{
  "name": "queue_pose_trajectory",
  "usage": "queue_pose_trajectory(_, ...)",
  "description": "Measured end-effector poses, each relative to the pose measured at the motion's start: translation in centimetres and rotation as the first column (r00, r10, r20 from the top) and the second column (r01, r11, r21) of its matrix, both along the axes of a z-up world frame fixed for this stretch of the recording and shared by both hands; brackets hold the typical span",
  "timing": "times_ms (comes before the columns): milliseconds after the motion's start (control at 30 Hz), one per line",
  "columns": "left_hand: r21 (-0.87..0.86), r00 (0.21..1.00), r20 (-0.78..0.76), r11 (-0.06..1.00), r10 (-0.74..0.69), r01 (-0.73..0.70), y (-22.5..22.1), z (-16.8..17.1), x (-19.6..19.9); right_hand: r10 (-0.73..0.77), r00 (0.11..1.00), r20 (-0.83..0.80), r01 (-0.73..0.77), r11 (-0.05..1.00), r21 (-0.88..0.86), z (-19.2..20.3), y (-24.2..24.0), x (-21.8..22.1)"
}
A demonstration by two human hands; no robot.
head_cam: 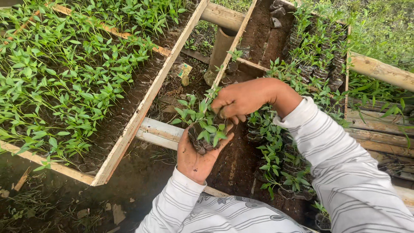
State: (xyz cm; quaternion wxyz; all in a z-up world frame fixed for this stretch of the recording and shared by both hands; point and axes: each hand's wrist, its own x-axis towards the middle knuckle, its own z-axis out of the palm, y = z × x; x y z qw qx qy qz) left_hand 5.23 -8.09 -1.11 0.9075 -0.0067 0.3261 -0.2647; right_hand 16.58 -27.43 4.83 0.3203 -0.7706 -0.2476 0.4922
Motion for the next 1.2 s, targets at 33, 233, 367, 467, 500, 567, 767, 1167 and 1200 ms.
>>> queue_pose_trajectory(33, -0.053, 0.999, 0.012, 0.998, -0.031, 0.031, -0.1, 0.4, -0.3, 0.046, 0.999, 0.022, -0.047, 0.998, 0.035, -0.3, 0.5, 0.0)
queue_pose_trajectory(233, -0.161, 0.995, -0.099, 0.987, -0.031, 0.014, 0.4, -2.2, -0.4, -0.129, 0.991, -0.024, 0.131, 0.974, 0.183, -4.1, 0.7, -0.1)
queue_pose_trajectory(367, -0.111, 0.987, -0.156, 0.994, -0.024, 0.007, 1.1, -3.6, -0.2, -0.503, 0.840, 0.204, 0.502, 0.863, 0.060, -0.3, -1.8, 1.5)
queue_pose_trajectory(467, -0.039, 0.987, -0.160, 0.999, 0.014, -0.020, 1.7, -3.2, -0.1, -0.692, 0.554, 0.462, 0.742, 0.662, 0.101, -8.4, -9.1, 5.2)
queue_pose_trajectory(500, -0.041, 0.987, -0.161, 0.999, 0.013, -0.020, 1.7, -3.5, -0.1, -0.691, 0.554, 0.463, 0.743, 0.662, 0.099, -10.9, -10.2, 5.8)
queue_pose_trajectory(567, 0.015, 0.967, -0.244, 0.998, 0.069, -0.068, 1.9, -4.2, 0.0, -0.678, 0.544, 0.495, 0.802, 0.594, -0.067, -16.0, -12.2, 7.0)
queue_pose_trajectory(767, -0.019, 0.961, -0.253, 0.992, 0.116, -0.125, 0.9, -4.8, 0.0, -0.783, 0.402, 0.475, 0.893, 0.449, -0.016, -19.1, -8.6, 7.4)
queue_pose_trajectory(1167, -0.242, 0.972, -0.071, 0.941, 0.224, -0.234, 1.6, -2.9, 0.2, -0.795, 0.435, 0.423, 0.875, 0.484, 0.010, -18.6, -12.6, 8.0)
queue_pose_trajectory(1200, -0.246, 0.971, -0.072, 0.940, 0.227, -0.238, 1.6, -2.8, 0.2, -0.792, 0.438, 0.426, 0.873, 0.487, 0.009, -15.1, -11.1, 6.9)
